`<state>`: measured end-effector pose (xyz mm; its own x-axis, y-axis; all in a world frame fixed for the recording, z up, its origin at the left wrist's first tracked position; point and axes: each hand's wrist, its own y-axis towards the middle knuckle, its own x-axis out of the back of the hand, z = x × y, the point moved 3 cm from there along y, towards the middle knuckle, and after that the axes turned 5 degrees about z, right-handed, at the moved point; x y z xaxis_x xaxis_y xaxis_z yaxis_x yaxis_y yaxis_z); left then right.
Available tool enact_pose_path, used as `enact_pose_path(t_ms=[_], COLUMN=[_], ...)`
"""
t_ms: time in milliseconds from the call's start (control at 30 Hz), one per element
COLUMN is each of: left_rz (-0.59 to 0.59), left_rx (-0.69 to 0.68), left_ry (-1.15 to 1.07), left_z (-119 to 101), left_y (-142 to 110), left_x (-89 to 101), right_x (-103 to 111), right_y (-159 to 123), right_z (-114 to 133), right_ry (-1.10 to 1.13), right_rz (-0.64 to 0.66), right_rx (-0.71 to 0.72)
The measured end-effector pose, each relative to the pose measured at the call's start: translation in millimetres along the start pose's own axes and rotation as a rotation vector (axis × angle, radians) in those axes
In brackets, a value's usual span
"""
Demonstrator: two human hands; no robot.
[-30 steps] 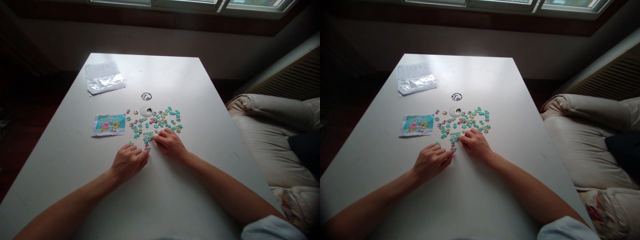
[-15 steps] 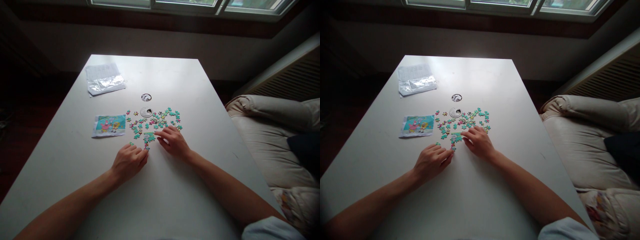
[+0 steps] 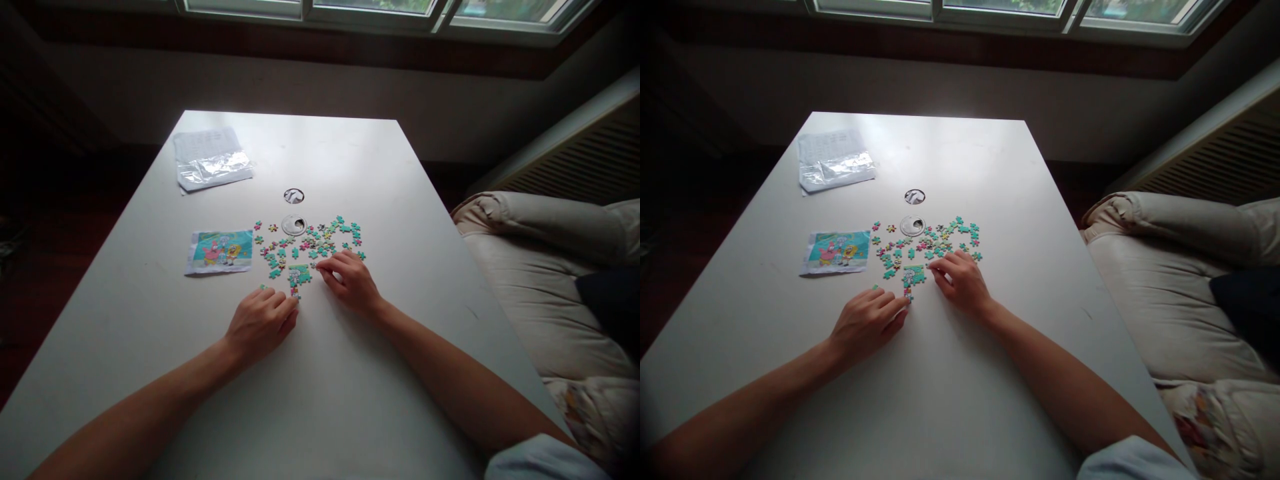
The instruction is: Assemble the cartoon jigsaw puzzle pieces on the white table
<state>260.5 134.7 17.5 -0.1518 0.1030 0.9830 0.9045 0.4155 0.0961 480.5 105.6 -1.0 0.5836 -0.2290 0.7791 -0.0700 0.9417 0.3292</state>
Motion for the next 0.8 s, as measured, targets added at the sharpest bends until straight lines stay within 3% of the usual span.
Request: enact_pose_path(t_ms=[800], left_rz=[0.011], left_rx=[0.036], left_ry=[0.001], left_z=[1.5], left_y=[-1.6], left_x=[-5.0], right_x=[-0.1], right_y=[-0.1], right_z=[-1.6], right_ry=[-0.005], right_rz=[0.005], right_rx=[-0.002])
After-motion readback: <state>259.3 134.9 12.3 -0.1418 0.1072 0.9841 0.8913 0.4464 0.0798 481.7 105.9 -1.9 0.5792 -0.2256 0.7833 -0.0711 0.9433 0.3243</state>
